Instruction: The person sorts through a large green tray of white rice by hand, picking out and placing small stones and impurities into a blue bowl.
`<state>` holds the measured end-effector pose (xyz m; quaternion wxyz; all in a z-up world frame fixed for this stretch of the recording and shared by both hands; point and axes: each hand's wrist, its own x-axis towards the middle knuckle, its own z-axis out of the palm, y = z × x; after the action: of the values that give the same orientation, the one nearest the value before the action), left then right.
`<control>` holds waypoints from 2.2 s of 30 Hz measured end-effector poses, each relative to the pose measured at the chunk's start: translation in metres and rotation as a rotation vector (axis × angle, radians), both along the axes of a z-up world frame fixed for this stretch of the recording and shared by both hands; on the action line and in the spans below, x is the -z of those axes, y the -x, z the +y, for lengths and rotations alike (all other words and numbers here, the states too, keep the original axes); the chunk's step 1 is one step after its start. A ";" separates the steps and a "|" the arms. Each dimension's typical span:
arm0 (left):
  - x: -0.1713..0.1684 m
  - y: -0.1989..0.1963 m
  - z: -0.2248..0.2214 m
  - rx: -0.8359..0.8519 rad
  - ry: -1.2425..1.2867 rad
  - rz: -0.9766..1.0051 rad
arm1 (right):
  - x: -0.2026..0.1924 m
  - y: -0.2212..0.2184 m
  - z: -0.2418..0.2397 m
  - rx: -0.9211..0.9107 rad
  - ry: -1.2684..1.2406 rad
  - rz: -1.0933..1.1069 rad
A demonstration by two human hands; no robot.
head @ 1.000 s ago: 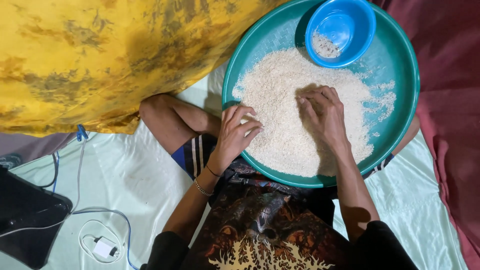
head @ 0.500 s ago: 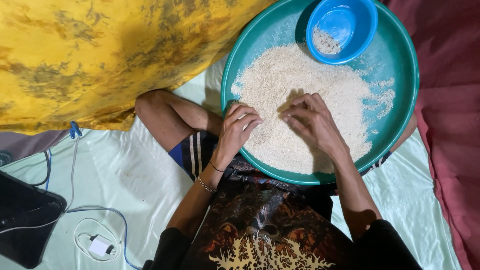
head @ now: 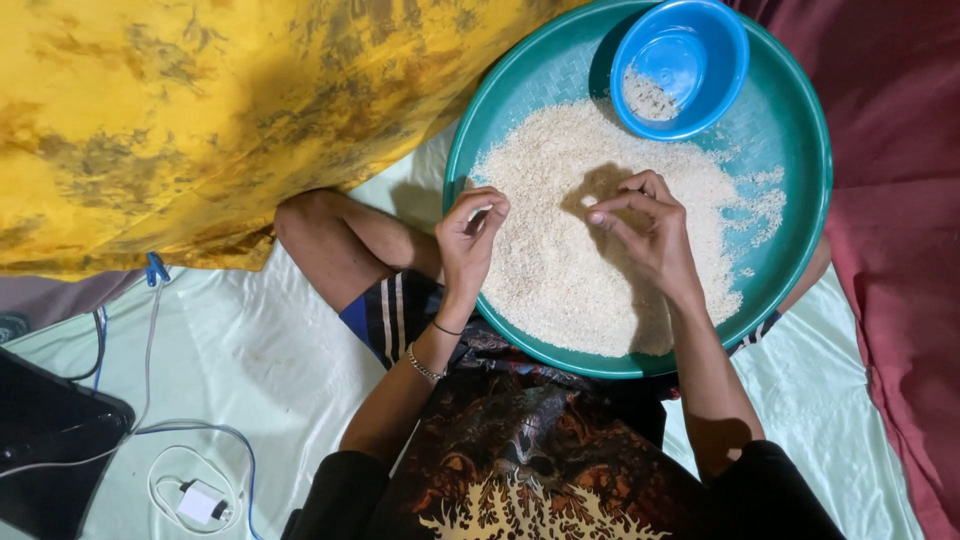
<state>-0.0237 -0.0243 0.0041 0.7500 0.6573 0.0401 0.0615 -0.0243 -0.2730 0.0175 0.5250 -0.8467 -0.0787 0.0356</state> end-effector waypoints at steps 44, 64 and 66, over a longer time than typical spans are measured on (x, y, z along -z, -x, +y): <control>-0.002 -0.106 -0.092 0.341 -0.818 -0.491 | -0.003 -0.065 -0.045 0.295 0.542 -0.276; -0.006 -0.001 -0.020 0.877 -1.140 -0.162 | 0.006 0.047 0.001 -0.387 0.910 -0.008; -0.013 -0.011 -0.024 0.877 -1.233 -0.077 | 0.004 0.039 0.003 -0.386 0.955 0.050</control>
<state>-0.0128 -0.0487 0.0175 0.2031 0.9108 -0.2929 -0.2083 -0.0630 -0.2704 0.0137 0.0652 -0.9610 -0.1960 0.1840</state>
